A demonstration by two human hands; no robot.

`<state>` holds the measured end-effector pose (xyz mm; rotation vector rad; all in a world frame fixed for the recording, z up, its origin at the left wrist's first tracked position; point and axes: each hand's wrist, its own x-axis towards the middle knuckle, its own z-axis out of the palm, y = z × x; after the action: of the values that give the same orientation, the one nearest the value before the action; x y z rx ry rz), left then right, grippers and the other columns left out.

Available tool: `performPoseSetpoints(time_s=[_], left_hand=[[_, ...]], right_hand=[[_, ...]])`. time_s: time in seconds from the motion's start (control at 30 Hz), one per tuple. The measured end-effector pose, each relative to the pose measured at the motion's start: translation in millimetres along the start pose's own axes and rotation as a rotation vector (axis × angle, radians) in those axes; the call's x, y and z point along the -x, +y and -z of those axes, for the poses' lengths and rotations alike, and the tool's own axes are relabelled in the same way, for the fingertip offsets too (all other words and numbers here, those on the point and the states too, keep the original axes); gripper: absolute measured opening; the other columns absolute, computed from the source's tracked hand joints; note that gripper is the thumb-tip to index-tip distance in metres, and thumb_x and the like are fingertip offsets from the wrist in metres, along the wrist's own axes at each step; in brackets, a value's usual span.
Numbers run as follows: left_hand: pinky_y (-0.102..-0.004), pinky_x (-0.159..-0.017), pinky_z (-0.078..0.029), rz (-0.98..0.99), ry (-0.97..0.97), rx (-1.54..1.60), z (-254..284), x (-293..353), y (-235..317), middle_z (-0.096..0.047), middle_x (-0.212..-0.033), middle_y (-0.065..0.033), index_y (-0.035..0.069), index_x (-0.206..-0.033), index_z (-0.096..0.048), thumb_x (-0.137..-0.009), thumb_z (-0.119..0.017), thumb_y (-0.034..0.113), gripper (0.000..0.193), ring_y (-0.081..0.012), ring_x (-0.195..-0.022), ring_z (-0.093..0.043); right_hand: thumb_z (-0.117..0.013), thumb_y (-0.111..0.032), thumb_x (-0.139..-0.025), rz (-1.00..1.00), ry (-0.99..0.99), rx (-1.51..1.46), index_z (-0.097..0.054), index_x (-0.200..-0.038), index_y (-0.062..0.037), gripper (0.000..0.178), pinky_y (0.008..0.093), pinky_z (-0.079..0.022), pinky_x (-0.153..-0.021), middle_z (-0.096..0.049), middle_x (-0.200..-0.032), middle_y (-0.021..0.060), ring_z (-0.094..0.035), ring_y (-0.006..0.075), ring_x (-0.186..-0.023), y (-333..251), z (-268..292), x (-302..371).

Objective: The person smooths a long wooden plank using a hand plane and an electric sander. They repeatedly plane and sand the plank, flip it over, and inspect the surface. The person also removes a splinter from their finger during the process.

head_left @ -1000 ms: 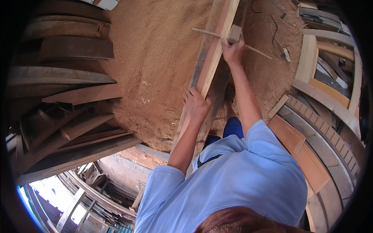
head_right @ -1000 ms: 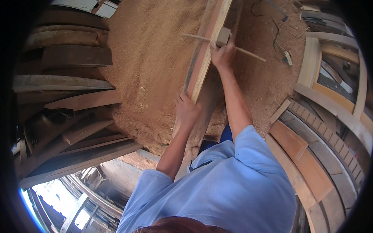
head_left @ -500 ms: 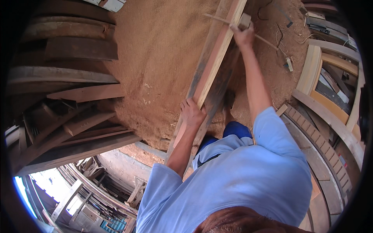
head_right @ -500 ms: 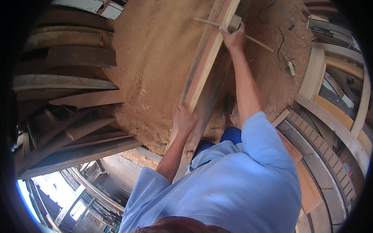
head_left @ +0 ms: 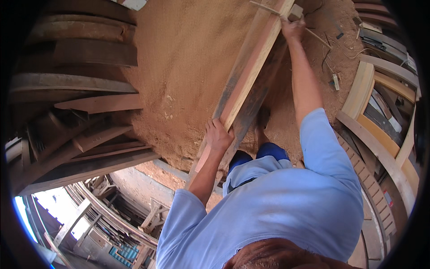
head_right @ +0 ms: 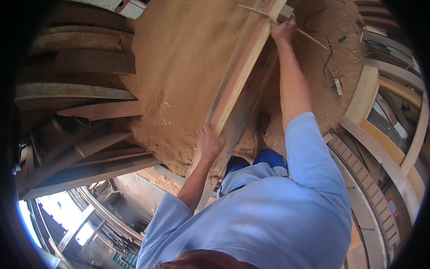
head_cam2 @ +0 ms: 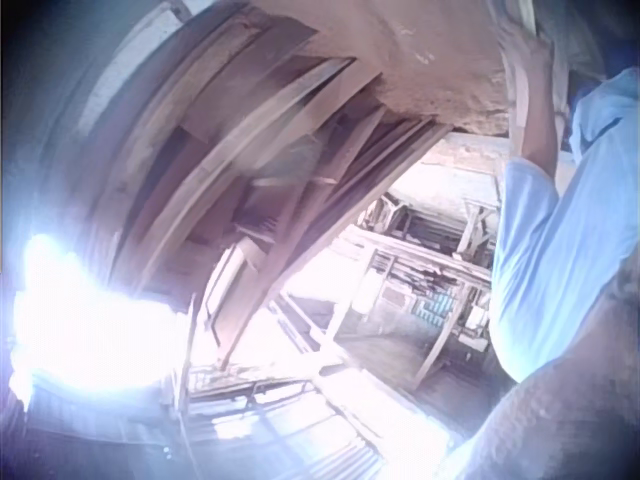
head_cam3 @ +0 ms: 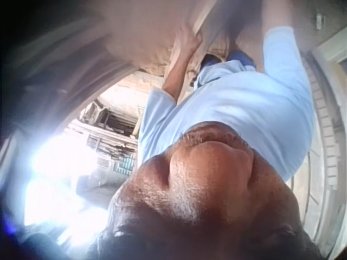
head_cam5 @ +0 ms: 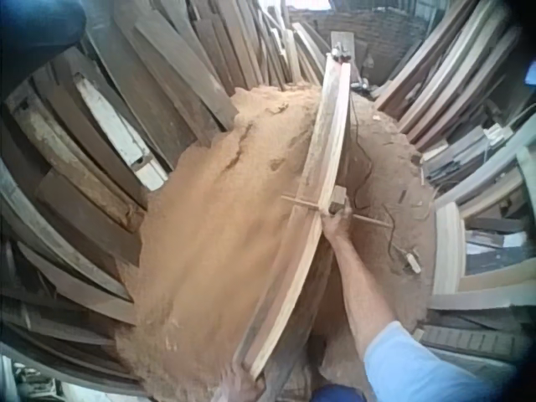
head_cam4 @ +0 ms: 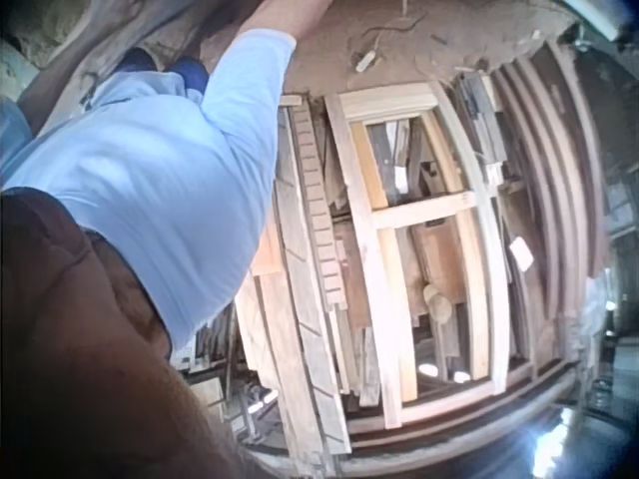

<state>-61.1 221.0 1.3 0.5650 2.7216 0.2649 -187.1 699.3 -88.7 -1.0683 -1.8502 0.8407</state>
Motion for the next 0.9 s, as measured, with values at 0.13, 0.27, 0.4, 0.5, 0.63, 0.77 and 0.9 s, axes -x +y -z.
performPoseSetpoints(time_s=[0.13,0.27,0.4,0.5,0.63,0.77,0.9], left_hand=[[-0.0528,-0.095,-0.044,0.002,0.001,0.013,4,1,0,-0.056,-0.111,-0.0275,-0.003,-0.109,-0.051,-0.076,-0.076,0.029,0.053,-0.0461,-0.108,-0.052],[-0.0549,-0.101,-0.041,0.028,-0.125,0.017,19,-10,7,-0.055,-0.123,-0.0307,-0.006,-0.121,-0.05,-0.08,-0.074,0.041,0.066,-0.0473,-0.119,-0.051],[-0.0596,-0.109,-0.033,0.073,-0.135,-0.125,50,-37,34,-0.049,-0.138,-0.0315,-0.008,-0.142,-0.039,-0.081,-0.07,0.06,0.096,-0.0457,-0.131,-0.045],[-0.0629,-0.113,-0.027,0.024,0.047,-0.045,45,-101,74,-0.043,-0.147,-0.0347,-0.01,-0.146,-0.037,-0.083,-0.066,0.067,0.103,-0.0477,-0.139,-0.04],[-0.0559,-0.105,-0.041,0.005,-0.06,0.226,15,-180,155,-0.054,-0.131,-0.0318,-0.007,-0.133,-0.044,-0.079,-0.074,0.055,0.088,-0.0476,-0.124,-0.051],[-0.0531,-0.098,-0.045,-0.043,-0.023,0.094,8,-183,168,-0.056,-0.118,-0.0281,-0.004,-0.118,-0.05,-0.077,-0.079,0.036,0.065,-0.0451,-0.115,-0.054],[-0.0528,-0.095,-0.045,-0.047,-0.06,0.031,21,-195,185,-0.057,-0.113,-0.0248,-0.002,-0.111,-0.05,-0.075,-0.08,0.031,0.058,-0.0427,-0.112,-0.055]], right_hand=[[-0.086,-0.036,-0.071,-0.21,-0.135,0.101,-0.055,-0.134,-0.0017,0.078,0.045,-0.054,-0.094,-0.07,-0.119,0.0226,-0.068,0.039,-0.111,-25,10,-4],[-0.089,-0.04,-0.069,-0.315,-0.194,0.237,-0.06,-0.132,-0.0052,0.078,0.0435,-0.053,-0.097,-0.071,-0.122,0.0191,-0.067,0.0357,-0.115,-22,18,-15],[-0.09,-0.039,-0.067,-0.368,-0.19,0.257,-0.058,-0.136,-0.007,0.083,0.0459,-0.051,-0.1,-0.068,-0.126,0.0216,-0.065,0.0398,-0.116,-50,30,20],[-0.085,-0.035,-0.074,-0.38,-0.183,0.155,-0.044,-0.145,-0.0029,0.088,0.0501,-0.05,-0.1,-0.064,-0.129,0.0256,-0.062,0.044,-0.119,-86,47,65],[-0.082,-0.027,-0.076,-0.276,-0.125,0.061,-0.05,-0.137,-0.0019,0.073,0.0502,-0.052,-0.095,-0.066,-0.122,0.0261,-0.064,0.0449,-0.113,-81,35,53],[-0.08,-0.023,-0.076,-0.114,-0.027,0.061,-0.055,-0.13,-0.0013,0.064,0.0476,-0.054,-0.09,-0.069,-0.116,0.0251,-0.067,0.0436,-0.107,-50,6,-22],[-0.083,-0.024,-0.074,0.009,0.023,-0.072,-0.062,-0.118,0.0008,0.054,0.0449,-0.056,-0.085,-0.073,-0.104,0.0222,-0.072,0.039,-0.099,48,-20,-125]])
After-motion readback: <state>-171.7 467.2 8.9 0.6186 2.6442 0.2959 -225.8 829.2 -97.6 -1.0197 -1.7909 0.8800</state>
